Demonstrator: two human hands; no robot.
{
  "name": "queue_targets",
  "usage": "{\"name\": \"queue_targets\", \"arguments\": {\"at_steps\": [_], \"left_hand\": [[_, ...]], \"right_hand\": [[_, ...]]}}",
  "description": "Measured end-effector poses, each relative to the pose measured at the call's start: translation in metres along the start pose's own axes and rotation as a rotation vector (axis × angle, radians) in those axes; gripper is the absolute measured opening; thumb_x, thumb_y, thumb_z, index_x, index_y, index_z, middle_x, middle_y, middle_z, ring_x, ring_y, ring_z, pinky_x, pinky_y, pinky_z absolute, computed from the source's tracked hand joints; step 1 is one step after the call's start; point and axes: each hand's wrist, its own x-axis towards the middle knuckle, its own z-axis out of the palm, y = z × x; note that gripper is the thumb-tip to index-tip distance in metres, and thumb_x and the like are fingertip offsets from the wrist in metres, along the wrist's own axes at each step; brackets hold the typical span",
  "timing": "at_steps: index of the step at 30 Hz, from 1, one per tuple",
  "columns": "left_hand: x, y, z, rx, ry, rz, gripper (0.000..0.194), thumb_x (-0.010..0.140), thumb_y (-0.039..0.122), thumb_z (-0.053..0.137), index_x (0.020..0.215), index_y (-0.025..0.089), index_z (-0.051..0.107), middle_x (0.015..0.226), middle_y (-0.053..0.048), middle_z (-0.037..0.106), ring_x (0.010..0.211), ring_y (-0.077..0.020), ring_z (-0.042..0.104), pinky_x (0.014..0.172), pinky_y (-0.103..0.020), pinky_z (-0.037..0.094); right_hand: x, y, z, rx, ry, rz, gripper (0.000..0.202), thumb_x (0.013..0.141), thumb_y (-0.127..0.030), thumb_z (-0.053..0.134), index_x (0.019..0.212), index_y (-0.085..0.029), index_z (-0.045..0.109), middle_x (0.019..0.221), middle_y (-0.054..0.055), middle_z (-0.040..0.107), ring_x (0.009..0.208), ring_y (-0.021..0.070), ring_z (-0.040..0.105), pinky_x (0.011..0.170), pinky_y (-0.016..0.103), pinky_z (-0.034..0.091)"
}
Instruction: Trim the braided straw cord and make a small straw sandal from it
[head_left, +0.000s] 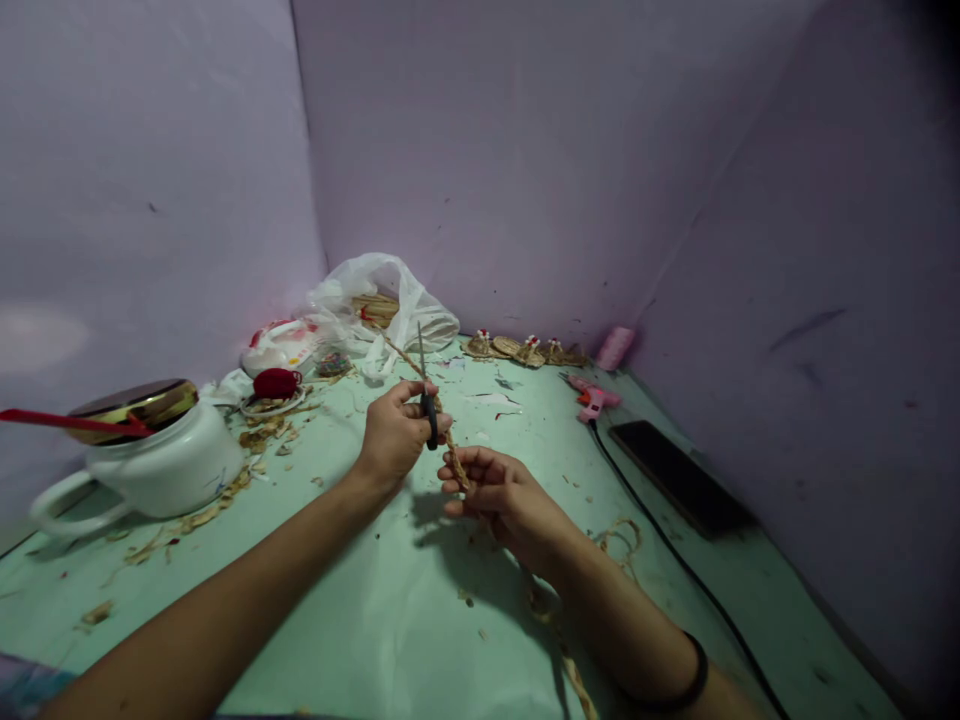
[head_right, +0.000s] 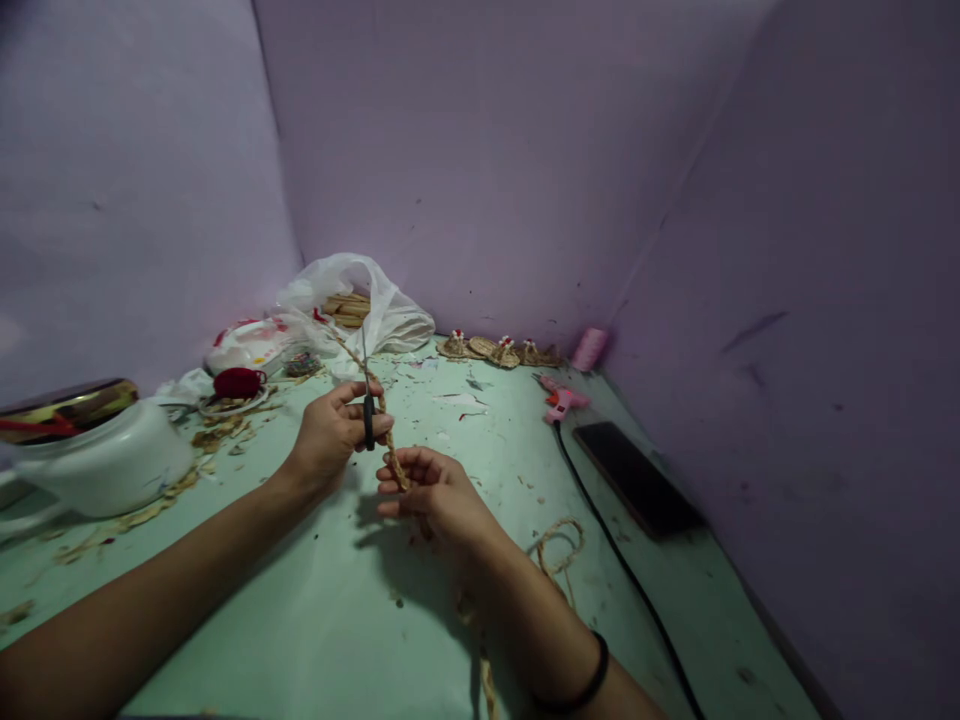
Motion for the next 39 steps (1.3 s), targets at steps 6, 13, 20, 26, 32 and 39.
{"name": "queue_targets", "arguments": {"at_steps": [6,13,20,26,32,39], "left_hand": [[-0.004,-0.003,0.003,0.092,-0.001,0.038,0.04,0.048,0.015,0.068,0.084,0.013,0.052,0.049,0.006,0.055,0.039,-0.0091,0.049,0.039,-0.02,0.041],[0.002,-0.003,0.0,0.061,0.067,0.026,0.038,0.048,0.014,0.066,0.083,0.013,0.052,0.045,0.007,0.053,0.038,-0.0076,0.047,0.039,-0.018,0.037],[0.005,-0.005,0.0,0.064,0.093,-0.022,0.043,0.043,0.017,0.071,0.081,0.013,0.052,0.046,0.006,0.054,0.036,-0.0075,0.047,0.036,-0.017,0.032],[0.004,-0.006,0.0,0.062,0.071,0.027,0.042,0.044,0.016,0.071,0.081,0.013,0.052,0.045,0.006,0.054,0.038,-0.0084,0.048,0.04,-0.02,0.039],[0.002,-0.008,0.001,0.102,0.05,0.03,0.038,0.047,0.016,0.068,0.082,0.014,0.052,0.046,0.006,0.055,0.039,-0.0093,0.049,0.041,-0.021,0.04],[0.003,-0.008,-0.01,0.393,-0.232,0.066,0.035,0.062,0.037,0.062,0.088,0.015,0.052,0.053,0.003,0.055,0.046,-0.0123,0.053,0.044,-0.022,0.038]], "right_hand": [[0.002,0.004,0.002,0.003,0.031,0.025,0.031,0.048,-0.005,0.06,0.077,-0.014,0.062,0.075,0.002,0.063,0.054,0.009,0.055,0.034,0.015,0.039],[0.004,0.006,-0.001,-0.12,0.127,0.059,0.028,0.049,-0.021,0.075,0.071,-0.013,0.058,0.046,-0.004,0.057,0.032,0.0047,0.043,0.03,0.015,0.032],[0.004,0.008,-0.004,-0.12,0.09,-0.038,0.03,0.046,-0.022,0.077,0.07,-0.015,0.061,0.054,-0.004,0.06,0.042,0.0074,0.051,0.032,0.016,0.036],[0.005,0.009,-0.003,-0.1,0.127,-0.015,0.028,0.052,-0.03,0.075,0.071,-0.014,0.061,0.059,-0.002,0.06,0.039,0.0049,0.048,0.033,0.015,0.031],[0.004,0.008,-0.002,-0.09,0.191,-0.007,0.027,0.05,-0.028,0.076,0.068,-0.013,0.061,0.053,-0.004,0.057,0.036,0.0034,0.044,0.032,0.015,0.029],[0.006,-0.002,-0.008,0.019,0.167,-0.04,0.022,0.051,-0.023,0.074,0.066,-0.013,0.062,0.053,-0.005,0.053,0.035,0.0011,0.038,0.03,0.014,0.025]]}}
